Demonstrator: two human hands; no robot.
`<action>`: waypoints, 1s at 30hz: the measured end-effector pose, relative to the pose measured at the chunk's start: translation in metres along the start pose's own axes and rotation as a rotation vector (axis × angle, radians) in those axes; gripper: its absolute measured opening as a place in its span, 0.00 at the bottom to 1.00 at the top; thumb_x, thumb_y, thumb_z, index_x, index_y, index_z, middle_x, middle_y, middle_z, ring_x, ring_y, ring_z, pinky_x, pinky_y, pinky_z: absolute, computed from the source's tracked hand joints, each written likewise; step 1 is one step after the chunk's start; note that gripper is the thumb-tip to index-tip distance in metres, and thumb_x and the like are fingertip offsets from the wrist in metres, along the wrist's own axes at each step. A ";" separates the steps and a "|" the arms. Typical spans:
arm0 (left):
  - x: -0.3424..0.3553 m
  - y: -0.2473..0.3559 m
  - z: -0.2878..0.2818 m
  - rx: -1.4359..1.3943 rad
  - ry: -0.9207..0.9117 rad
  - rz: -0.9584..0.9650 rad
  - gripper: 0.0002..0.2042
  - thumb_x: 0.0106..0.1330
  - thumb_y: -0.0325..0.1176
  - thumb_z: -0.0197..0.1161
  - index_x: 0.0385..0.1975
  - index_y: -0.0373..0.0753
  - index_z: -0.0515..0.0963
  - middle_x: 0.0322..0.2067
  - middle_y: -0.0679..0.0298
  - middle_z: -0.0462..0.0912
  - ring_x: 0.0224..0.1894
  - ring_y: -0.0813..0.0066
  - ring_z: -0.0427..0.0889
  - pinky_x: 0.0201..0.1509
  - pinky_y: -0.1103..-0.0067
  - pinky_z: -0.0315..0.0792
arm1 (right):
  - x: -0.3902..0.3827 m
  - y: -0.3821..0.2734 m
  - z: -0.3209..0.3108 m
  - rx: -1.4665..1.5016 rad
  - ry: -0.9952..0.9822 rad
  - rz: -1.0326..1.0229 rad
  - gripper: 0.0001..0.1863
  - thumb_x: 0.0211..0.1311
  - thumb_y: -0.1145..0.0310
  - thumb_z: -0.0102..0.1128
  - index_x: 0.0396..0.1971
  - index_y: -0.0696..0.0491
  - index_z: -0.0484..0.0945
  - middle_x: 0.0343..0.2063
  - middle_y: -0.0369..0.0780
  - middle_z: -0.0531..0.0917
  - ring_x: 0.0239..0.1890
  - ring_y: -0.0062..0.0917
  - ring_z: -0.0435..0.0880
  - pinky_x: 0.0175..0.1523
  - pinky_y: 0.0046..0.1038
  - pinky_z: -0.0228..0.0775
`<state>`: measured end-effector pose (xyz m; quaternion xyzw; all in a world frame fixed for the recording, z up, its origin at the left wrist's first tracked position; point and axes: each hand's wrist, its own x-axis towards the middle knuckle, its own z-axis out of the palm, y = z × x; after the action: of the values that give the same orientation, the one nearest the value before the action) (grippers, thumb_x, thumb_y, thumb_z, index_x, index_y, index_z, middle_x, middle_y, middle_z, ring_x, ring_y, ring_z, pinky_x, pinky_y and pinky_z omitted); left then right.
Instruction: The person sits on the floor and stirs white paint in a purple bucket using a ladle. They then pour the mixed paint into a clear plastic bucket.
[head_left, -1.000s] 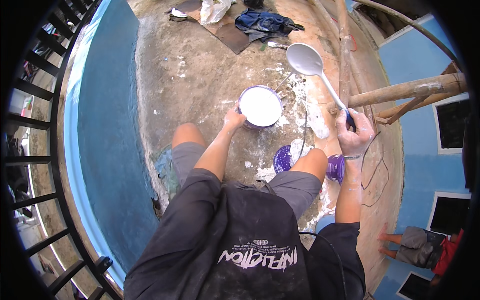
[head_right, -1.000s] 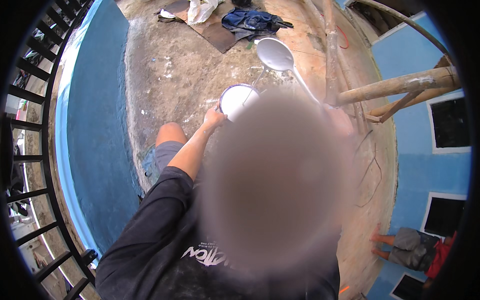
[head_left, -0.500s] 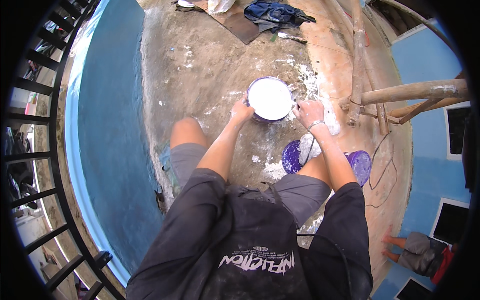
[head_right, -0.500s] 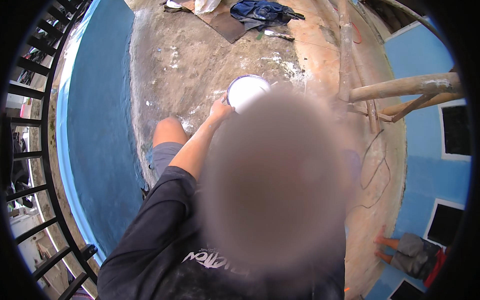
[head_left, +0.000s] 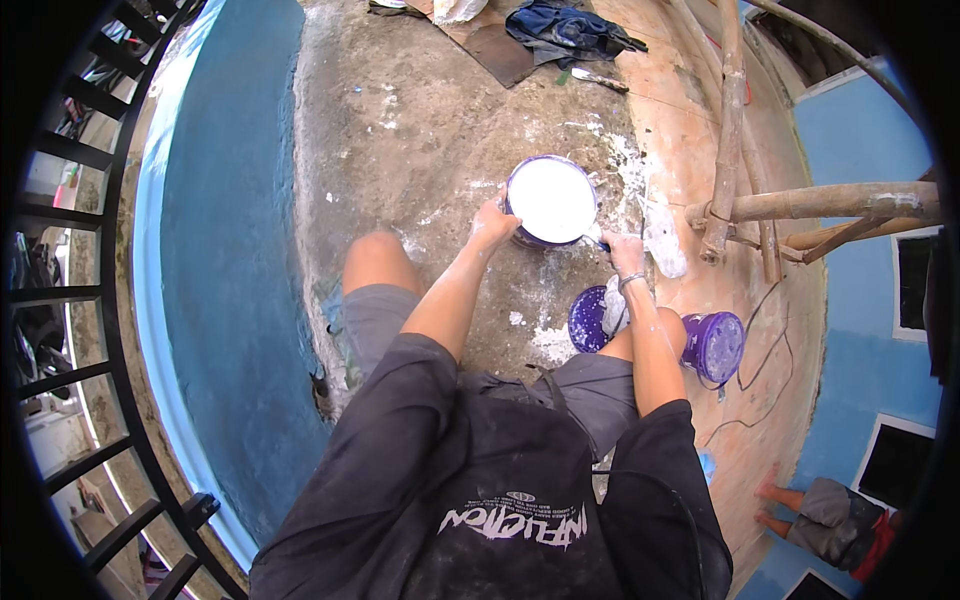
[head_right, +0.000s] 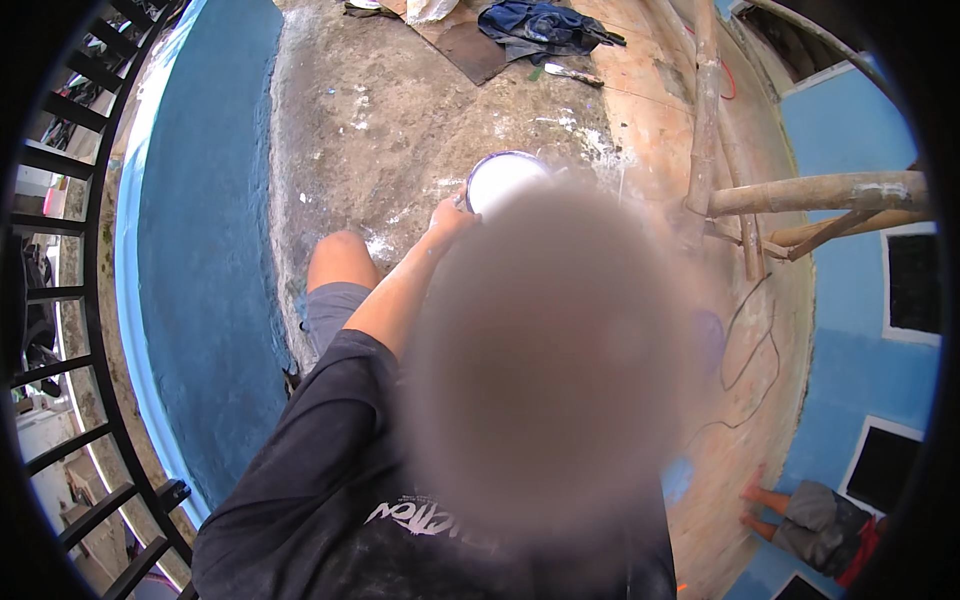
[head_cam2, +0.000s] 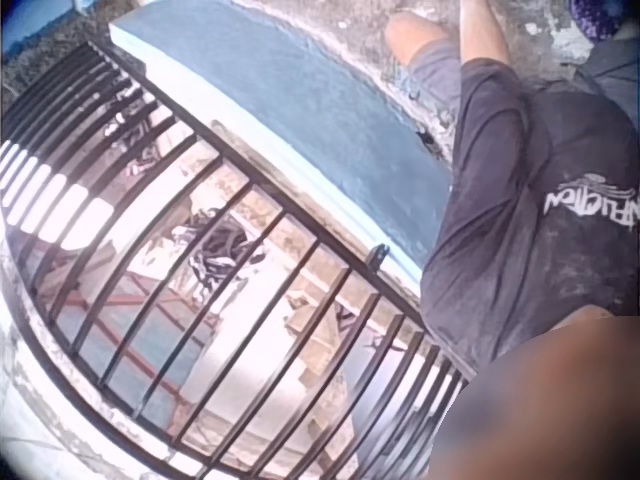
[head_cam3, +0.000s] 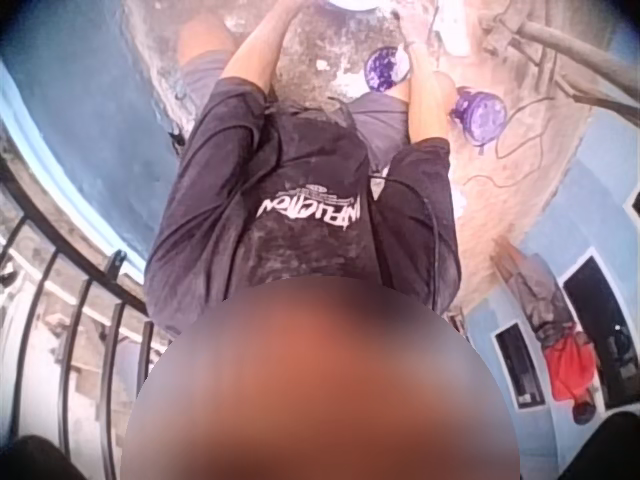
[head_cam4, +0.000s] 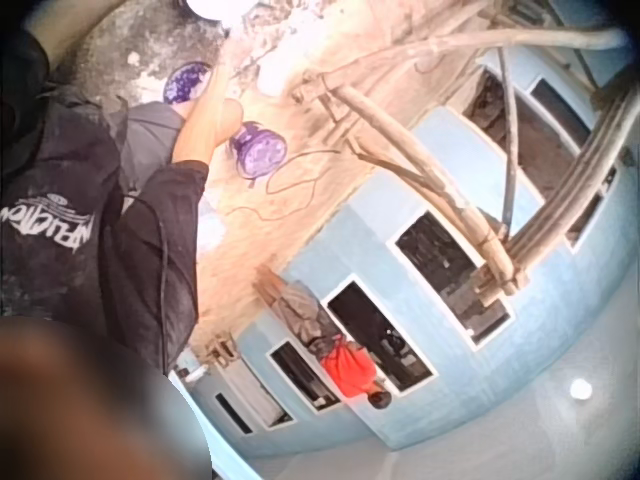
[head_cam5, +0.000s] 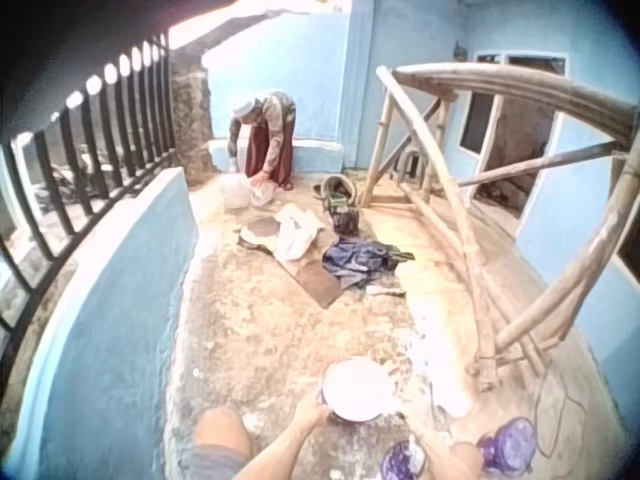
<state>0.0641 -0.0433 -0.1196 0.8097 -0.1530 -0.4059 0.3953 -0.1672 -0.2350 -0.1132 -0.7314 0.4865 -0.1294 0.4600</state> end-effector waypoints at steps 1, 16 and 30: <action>0.000 0.000 0.000 0.003 0.001 -0.011 0.43 0.54 0.34 0.70 0.75 0.60 0.64 0.58 0.48 0.83 0.60 0.51 0.82 0.65 0.67 0.75 | -0.003 -0.002 -0.007 0.038 0.030 0.054 0.15 0.56 0.63 0.66 0.17 0.58 0.84 0.13 0.35 0.78 0.17 0.17 0.75 0.24 0.24 0.60; 0.002 -0.005 0.003 -0.009 0.024 0.063 0.42 0.54 0.33 0.64 0.75 0.54 0.64 0.57 0.47 0.83 0.59 0.50 0.83 0.65 0.67 0.75 | -0.101 -0.159 -0.077 -0.897 0.274 -1.032 0.07 0.48 0.65 0.73 0.25 0.51 0.85 0.24 0.40 0.85 0.27 0.37 0.85 0.36 0.36 0.75; -0.001 -0.008 0.000 0.026 -0.063 -0.072 0.42 0.61 0.40 0.69 0.77 0.70 0.57 0.68 0.60 0.75 0.70 0.53 0.72 0.75 0.46 0.59 | 0.019 -0.174 0.041 -1.108 -0.116 -0.429 0.20 0.52 0.50 0.63 0.36 0.48 0.91 0.30 0.50 0.88 0.37 0.44 0.89 0.47 0.42 0.81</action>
<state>0.0628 -0.0373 -0.1247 0.8066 -0.1414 -0.4430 0.3650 -0.0286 -0.2101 -0.0015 -0.9502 0.2972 0.0937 -0.0006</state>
